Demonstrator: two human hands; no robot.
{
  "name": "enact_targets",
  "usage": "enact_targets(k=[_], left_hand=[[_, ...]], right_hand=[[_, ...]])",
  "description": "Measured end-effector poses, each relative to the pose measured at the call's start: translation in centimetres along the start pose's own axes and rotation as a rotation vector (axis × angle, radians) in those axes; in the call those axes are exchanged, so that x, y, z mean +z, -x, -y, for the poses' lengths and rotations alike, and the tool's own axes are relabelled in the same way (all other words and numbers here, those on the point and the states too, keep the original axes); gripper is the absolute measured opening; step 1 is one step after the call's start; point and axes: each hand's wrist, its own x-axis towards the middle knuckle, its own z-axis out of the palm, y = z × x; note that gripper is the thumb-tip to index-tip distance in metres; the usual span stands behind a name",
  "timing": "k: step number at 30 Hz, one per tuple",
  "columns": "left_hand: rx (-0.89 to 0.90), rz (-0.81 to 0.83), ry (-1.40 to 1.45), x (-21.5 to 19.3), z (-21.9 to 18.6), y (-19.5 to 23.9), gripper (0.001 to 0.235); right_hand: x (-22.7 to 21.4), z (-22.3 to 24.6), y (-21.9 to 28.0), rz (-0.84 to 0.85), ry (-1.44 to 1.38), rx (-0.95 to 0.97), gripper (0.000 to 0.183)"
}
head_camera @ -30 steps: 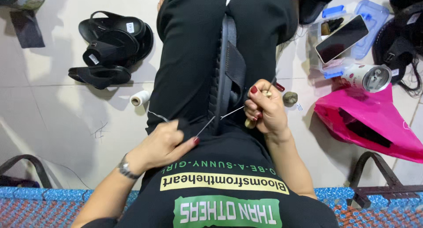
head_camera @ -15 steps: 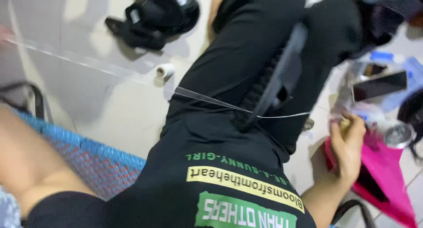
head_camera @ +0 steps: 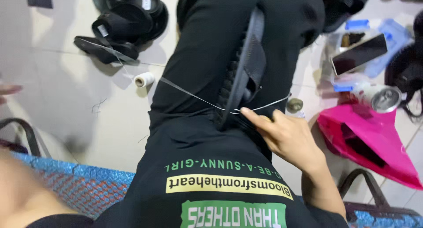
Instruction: The person sits on the floor and sews a black shoe using a needle and white thread. They repeatedly pass the needle through the shoe's sole and upper, pulling the thread tight to secure the parts together.
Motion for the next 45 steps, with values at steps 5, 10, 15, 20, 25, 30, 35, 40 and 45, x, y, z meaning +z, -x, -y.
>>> enact_targets(k=[5, 10, 15, 20, 25, 30, 35, 40, 45], left_hand=[[0.007, 0.047, 0.127, -14.4, -11.6, -2.5, 0.036], [0.808, -0.102, 1.042, -23.5, -24.7, -2.9, 0.133], [0.917, -0.249, 1.072, -23.0, -29.0, -3.1, 0.126], [0.901, -0.328, 1.161, -21.9, -30.3, -3.3, 0.119], [0.906, -0.381, 1.21, -21.3, -30.7, -3.5, 0.115], [0.789, -0.412, 1.186, -21.5, -28.7, -1.4, 0.073], [0.65, 0.086, 2.002, -22.0, -26.8, 2.4, 0.018], [0.218, 0.726, 2.387, -22.0, -29.3, 3.0, 0.038], [0.229, 0.424, 2.088, -22.6, -30.1, 3.9, 0.03]], right_hand=[[-0.3, 0.6, -1.1, 0.019, 0.046, -0.009, 0.053], [-1.1, 0.6, -1.9, 0.04, 0.036, -0.026, 0.052], [-2.7, 1.7, -2.2, 0.086, 0.06, 0.004, 0.055], [-2.9, 2.4, -2.8, 0.087, 0.13, -0.044, 0.065], [-2.7, 3.3, -4.6, 0.044, 0.005, -0.08, 0.046], [-2.7, 3.4, -4.1, -0.068, -0.05, -0.06, 0.035], [-0.1, 3.7, -2.3, 0.149, 0.064, 0.218, 0.035], [0.6, 4.0, -3.0, -0.189, 0.146, 0.029, 0.022], [0.5, 4.7, -3.3, -0.297, 0.275, -0.038, 0.02]])
